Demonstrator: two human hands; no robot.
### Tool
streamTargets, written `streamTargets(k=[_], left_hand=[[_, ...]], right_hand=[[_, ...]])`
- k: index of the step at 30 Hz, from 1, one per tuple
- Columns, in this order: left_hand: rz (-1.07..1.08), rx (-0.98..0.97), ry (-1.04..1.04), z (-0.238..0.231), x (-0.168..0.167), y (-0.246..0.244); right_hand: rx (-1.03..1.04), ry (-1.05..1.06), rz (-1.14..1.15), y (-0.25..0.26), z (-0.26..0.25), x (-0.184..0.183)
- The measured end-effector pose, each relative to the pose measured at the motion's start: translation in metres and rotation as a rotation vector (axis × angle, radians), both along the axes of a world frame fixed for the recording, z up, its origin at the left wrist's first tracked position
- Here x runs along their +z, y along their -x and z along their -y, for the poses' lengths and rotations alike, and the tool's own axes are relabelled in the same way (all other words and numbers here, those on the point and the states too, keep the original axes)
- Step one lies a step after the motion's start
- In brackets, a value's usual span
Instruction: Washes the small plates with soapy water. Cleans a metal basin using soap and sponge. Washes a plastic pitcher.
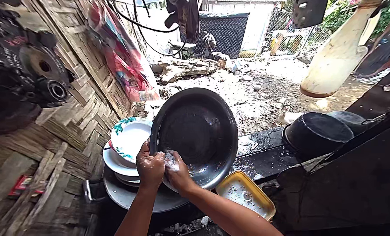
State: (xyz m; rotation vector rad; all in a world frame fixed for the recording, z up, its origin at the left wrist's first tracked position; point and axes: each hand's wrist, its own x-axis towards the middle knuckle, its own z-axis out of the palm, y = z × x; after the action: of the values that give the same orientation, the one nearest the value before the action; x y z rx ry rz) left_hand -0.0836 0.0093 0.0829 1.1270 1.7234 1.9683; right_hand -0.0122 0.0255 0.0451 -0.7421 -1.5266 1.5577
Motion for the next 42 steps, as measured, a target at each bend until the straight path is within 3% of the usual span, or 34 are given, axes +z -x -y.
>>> streamTargets(k=[2,3,6,9,11,12,15,18,21,24,26,28,31,33,35,38,40,42], left_hand=[[-0.034,0.005,0.007,0.002,0.002,0.003],[-0.040,0.003,0.012,0.003,0.002,0.006],[-0.003,-0.012,0.021,0.005,0.001,0.015],[0.028,-0.025,0.023,0.006,0.002,0.011],[0.058,-0.022,-0.002,0.005,0.001,0.005],[0.066,-0.022,-0.019,0.004,0.001,0.003],[0.101,-0.017,-0.045,0.000,0.001,-0.004],[0.173,-0.006,-0.028,-0.008,0.002,-0.006],[0.286,-0.003,0.047,-0.020,0.002,-0.009],[0.334,0.018,0.130,-0.039,-0.002,-0.012],[0.201,-0.004,0.177,-0.054,-0.016,-0.007],[-0.156,-0.044,0.242,-0.061,-0.032,-0.003],[-0.899,-0.234,0.227,-0.043,-0.042,-0.022],[-1.216,-0.367,0.094,-0.036,-0.040,-0.041],[-1.379,-0.352,-0.175,-0.047,-0.042,-0.049],[-1.339,-0.217,-0.545,-0.078,-0.032,-0.054],[-1.183,-0.142,-0.590,-0.094,-0.013,-0.065],[-0.945,-0.113,-0.496,-0.104,0.015,-0.082]], right_hand=[[0.072,-0.196,0.099,-0.018,0.000,-0.019],[0.151,-0.323,0.253,-0.037,-0.007,-0.031],[0.324,-0.607,0.924,-0.109,-0.062,-0.052],[0.015,-0.929,1.204,-0.164,-0.130,-0.053],[-0.361,-1.029,1.091,-0.183,-0.148,-0.044],[-0.548,-0.957,0.975,-0.187,-0.152,-0.040],[-0.867,-0.362,0.337,-0.190,-0.146,-0.033],[-0.713,0.322,-0.459,-0.193,-0.137,-0.038],[-0.414,0.539,-0.623,-0.208,-0.113,-0.042],[-0.530,0.510,-0.576,-0.207,-0.103,-0.024],[-0.680,0.480,-0.568,-0.207,-0.108,-0.009],[-0.791,0.458,-0.530,-0.209,-0.113,0.011],[-0.854,0.417,-0.453,-0.216,-0.114,0.038],[-0.857,0.410,-0.457,-0.219,-0.115,0.052],[-0.844,0.395,-0.502,-0.219,-0.116,0.062],[-0.804,0.197,-0.473,-0.208,-0.112,0.089],[-0.768,-0.120,-0.394,-0.200,-0.117,0.101],[-0.822,-0.525,-0.172,-0.184,-0.120,0.108]])
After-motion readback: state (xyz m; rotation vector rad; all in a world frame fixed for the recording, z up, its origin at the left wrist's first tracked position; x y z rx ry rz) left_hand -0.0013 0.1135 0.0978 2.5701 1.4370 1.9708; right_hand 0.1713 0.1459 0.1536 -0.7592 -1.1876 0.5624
